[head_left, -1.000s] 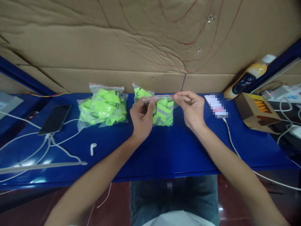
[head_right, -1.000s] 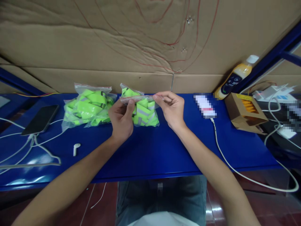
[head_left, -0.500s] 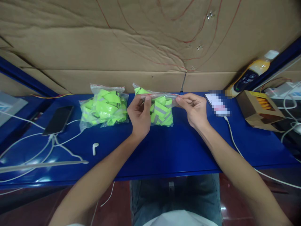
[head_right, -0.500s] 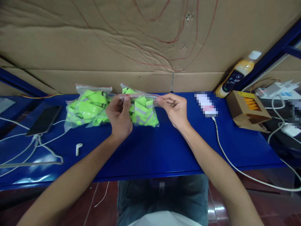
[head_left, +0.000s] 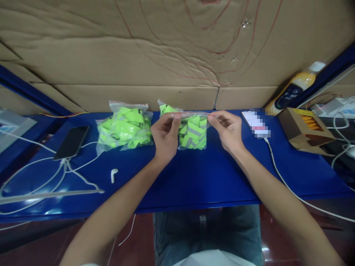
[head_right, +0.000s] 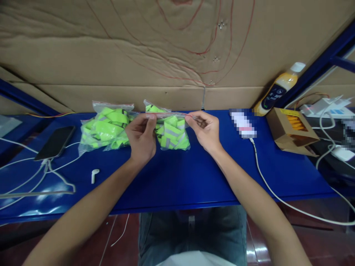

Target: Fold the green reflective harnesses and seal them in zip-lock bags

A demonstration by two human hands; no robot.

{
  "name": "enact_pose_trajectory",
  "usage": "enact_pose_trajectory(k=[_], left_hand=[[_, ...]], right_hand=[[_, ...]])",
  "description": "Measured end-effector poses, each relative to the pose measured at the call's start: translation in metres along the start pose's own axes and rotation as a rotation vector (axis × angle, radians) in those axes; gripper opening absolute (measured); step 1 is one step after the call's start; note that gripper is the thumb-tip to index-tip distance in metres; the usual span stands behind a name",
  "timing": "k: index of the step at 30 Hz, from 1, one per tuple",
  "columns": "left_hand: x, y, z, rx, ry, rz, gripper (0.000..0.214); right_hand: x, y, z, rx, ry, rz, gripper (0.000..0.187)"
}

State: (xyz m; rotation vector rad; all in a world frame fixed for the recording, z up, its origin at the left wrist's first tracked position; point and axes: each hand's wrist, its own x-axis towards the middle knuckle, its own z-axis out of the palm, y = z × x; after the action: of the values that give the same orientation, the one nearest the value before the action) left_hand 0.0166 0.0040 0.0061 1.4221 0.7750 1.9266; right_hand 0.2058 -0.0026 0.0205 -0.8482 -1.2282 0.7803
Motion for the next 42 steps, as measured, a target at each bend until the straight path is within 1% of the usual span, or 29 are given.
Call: enact_pose_trajectory(k=[5,11,16,18,20,24,27,29,31,33,36,40,42], left_hand=[[0.000,0.002,0.000,0.037,-0.019,0.005,0.025],[-0.002,0.008,0.001,0.047,-0.130,-0.062,0.021],[-0.004,0.012,0.001,0.086,-0.096,-0.023,0.023],[-0.004,0.013,0.001,0.076,-0.122,-0.019,0.022],[-0.004,0.013,0.002,0.052,-0.152,-0.030,0.019],[-0.003,0.011,0.002,0.041,-0.144,-0.043,0.016],[-0.003,0.011,0.001,0.040,-0.108,-0.037,0.017],[-0.003,0.011,0.001,0.038,-0.105,-0.033,0.016],[-0.003,0.011,0.000,0.034,-0.129,-0.054,0.014],[-0.003,0.011,0.000,0.017,-0.154,-0.108,0.011],[-0.002,0.012,-0.001,-0.016,-0.161,-0.177,0.009],[-0.003,0.017,0.000,-0.001,-0.149,-0.139,0.006],[-0.004,0.019,0.001,0.012,-0.165,-0.144,0.009]], right_hand=[[0.001,-0.004,-0.002,-0.110,-0.102,-0.080,0.029],[-0.004,-0.009,0.003,-0.209,-0.066,-0.145,0.034],[-0.002,-0.014,0.003,-0.220,-0.206,-0.181,0.019],[-0.002,-0.017,0.003,-0.243,-0.214,-0.204,0.017],[-0.003,-0.019,0.005,-0.259,-0.191,-0.219,0.019],[-0.003,-0.020,0.006,-0.272,-0.203,-0.208,0.022],[-0.001,-0.021,0.003,-0.232,-0.236,-0.136,0.022],[0.000,-0.021,0.003,-0.211,-0.245,-0.095,0.023],[-0.001,-0.022,0.003,-0.224,-0.231,-0.112,0.020],[-0.002,-0.023,0.005,-0.247,-0.210,-0.165,0.016],[-0.003,-0.023,0.008,-0.250,-0.221,-0.199,0.013],[-0.002,-0.023,0.008,-0.246,-0.254,-0.171,0.014],[-0.002,-0.025,0.007,-0.229,-0.250,-0.138,0.018]])
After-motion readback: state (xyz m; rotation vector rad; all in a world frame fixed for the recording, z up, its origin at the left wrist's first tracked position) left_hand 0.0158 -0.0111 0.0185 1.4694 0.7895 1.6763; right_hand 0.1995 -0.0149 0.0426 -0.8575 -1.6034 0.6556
